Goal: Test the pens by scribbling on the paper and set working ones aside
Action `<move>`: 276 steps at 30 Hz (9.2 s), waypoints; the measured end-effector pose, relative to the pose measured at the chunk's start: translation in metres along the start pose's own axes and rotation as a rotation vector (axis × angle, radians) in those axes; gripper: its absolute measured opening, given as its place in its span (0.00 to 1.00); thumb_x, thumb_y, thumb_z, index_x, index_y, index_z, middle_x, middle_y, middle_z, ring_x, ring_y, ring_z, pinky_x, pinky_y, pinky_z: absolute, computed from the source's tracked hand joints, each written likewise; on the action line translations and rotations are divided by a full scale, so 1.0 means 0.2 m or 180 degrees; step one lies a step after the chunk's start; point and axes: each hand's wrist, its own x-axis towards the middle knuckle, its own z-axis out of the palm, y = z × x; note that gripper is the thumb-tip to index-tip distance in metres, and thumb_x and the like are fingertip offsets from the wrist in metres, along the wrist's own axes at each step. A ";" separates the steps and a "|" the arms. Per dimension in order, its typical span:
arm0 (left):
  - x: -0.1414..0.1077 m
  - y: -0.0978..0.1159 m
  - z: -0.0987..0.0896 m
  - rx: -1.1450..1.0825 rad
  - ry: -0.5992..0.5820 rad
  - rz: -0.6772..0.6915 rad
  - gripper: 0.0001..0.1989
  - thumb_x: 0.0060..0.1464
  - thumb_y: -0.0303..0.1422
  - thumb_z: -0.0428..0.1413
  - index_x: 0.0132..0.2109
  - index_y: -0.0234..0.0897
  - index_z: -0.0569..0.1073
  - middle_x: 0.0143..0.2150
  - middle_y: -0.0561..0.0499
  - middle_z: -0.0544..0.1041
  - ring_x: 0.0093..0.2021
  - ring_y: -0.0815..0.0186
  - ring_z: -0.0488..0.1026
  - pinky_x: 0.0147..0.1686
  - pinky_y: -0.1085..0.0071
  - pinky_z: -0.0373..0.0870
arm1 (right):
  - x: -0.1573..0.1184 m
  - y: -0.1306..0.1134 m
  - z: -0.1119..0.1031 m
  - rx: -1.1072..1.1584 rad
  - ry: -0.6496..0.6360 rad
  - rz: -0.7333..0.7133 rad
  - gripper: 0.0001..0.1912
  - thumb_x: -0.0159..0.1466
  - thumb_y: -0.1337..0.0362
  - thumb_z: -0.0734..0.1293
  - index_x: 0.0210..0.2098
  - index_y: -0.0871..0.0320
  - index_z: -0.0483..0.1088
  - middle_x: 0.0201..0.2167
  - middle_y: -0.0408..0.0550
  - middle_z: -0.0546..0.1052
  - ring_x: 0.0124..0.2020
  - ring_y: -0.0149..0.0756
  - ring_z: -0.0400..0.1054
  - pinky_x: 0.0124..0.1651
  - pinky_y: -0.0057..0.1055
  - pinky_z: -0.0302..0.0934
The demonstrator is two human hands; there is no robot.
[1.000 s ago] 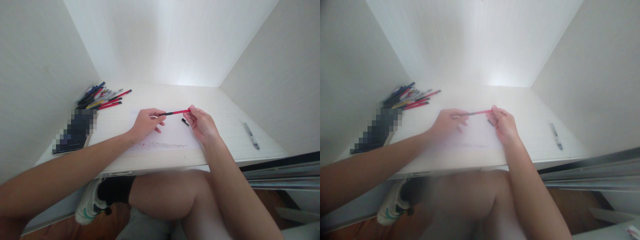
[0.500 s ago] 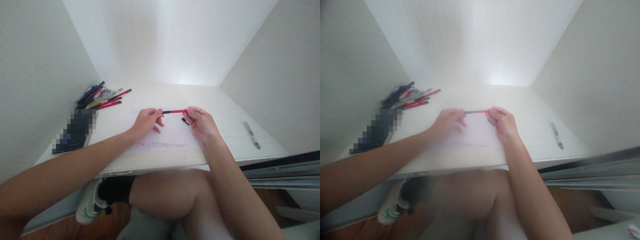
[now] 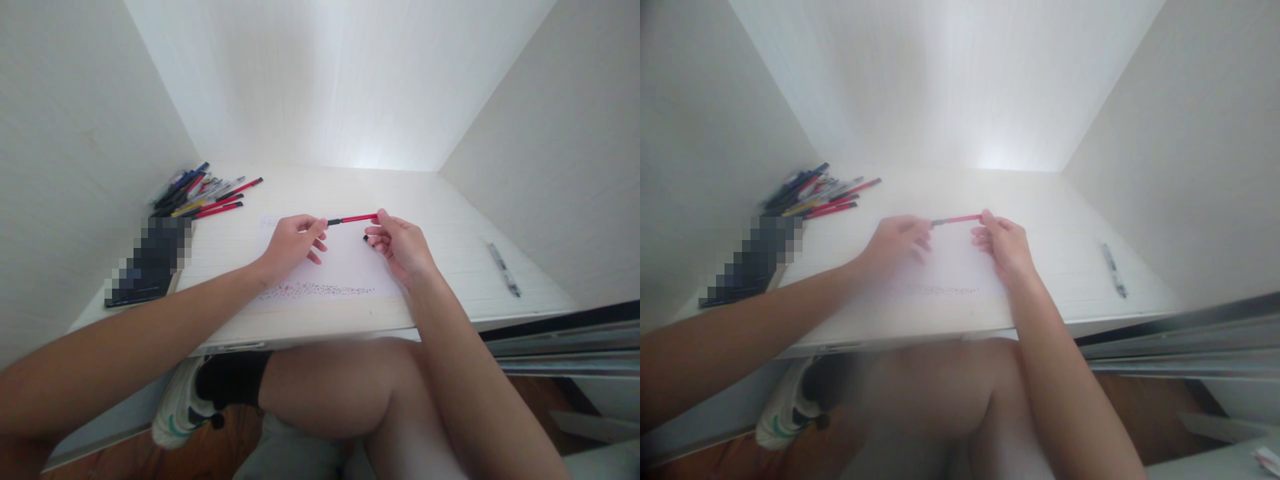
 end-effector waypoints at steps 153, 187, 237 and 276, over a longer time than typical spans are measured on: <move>0.06 -0.03 -0.13 0.2970 -0.0806 0.1849 0.16 0.68 0.40 0.53 0.34 0.41 0.78 0.35 0.47 0.81 0.38 0.59 0.76 0.46 0.60 0.68 | -0.06 0.06 0.16 -0.0318 -0.0381 -0.0731 0.13 0.61 0.54 0.76 0.34 0.56 0.75 0.36 0.48 0.84 0.29 0.30 0.75 0.36 0.30 0.71; 0.20 -0.05 -0.32 0.3526 -0.0392 0.1368 0.25 0.62 0.51 0.57 0.53 0.37 0.81 0.51 0.39 0.77 0.52 0.50 0.74 0.58 0.52 0.69 | -0.17 0.00 0.10 -0.0105 -0.1513 -0.0004 0.13 0.60 0.54 0.76 0.38 0.57 0.80 0.27 0.45 0.81 0.25 0.32 0.73 0.25 0.28 0.62; 0.17 -0.13 -0.30 0.4141 -0.1534 0.1156 0.45 0.58 0.69 0.50 0.74 0.50 0.65 0.80 0.41 0.54 0.77 0.38 0.51 0.72 0.39 0.49 | -0.32 0.10 0.09 -0.2678 -0.1519 -0.1389 0.08 0.69 0.71 0.66 0.35 0.58 0.76 0.31 0.47 0.80 0.32 0.36 0.71 0.40 0.32 0.59; 0.17 0.05 -0.18 0.4328 -0.1239 0.1297 0.41 0.65 0.61 0.47 0.71 0.33 0.67 0.72 0.35 0.68 0.69 0.44 0.66 0.68 0.50 0.61 | -0.21 0.16 0.05 -0.1684 -0.1019 -0.0886 0.08 0.69 0.60 0.69 0.35 0.57 0.76 0.27 0.46 0.79 0.29 0.36 0.72 0.37 0.34 0.65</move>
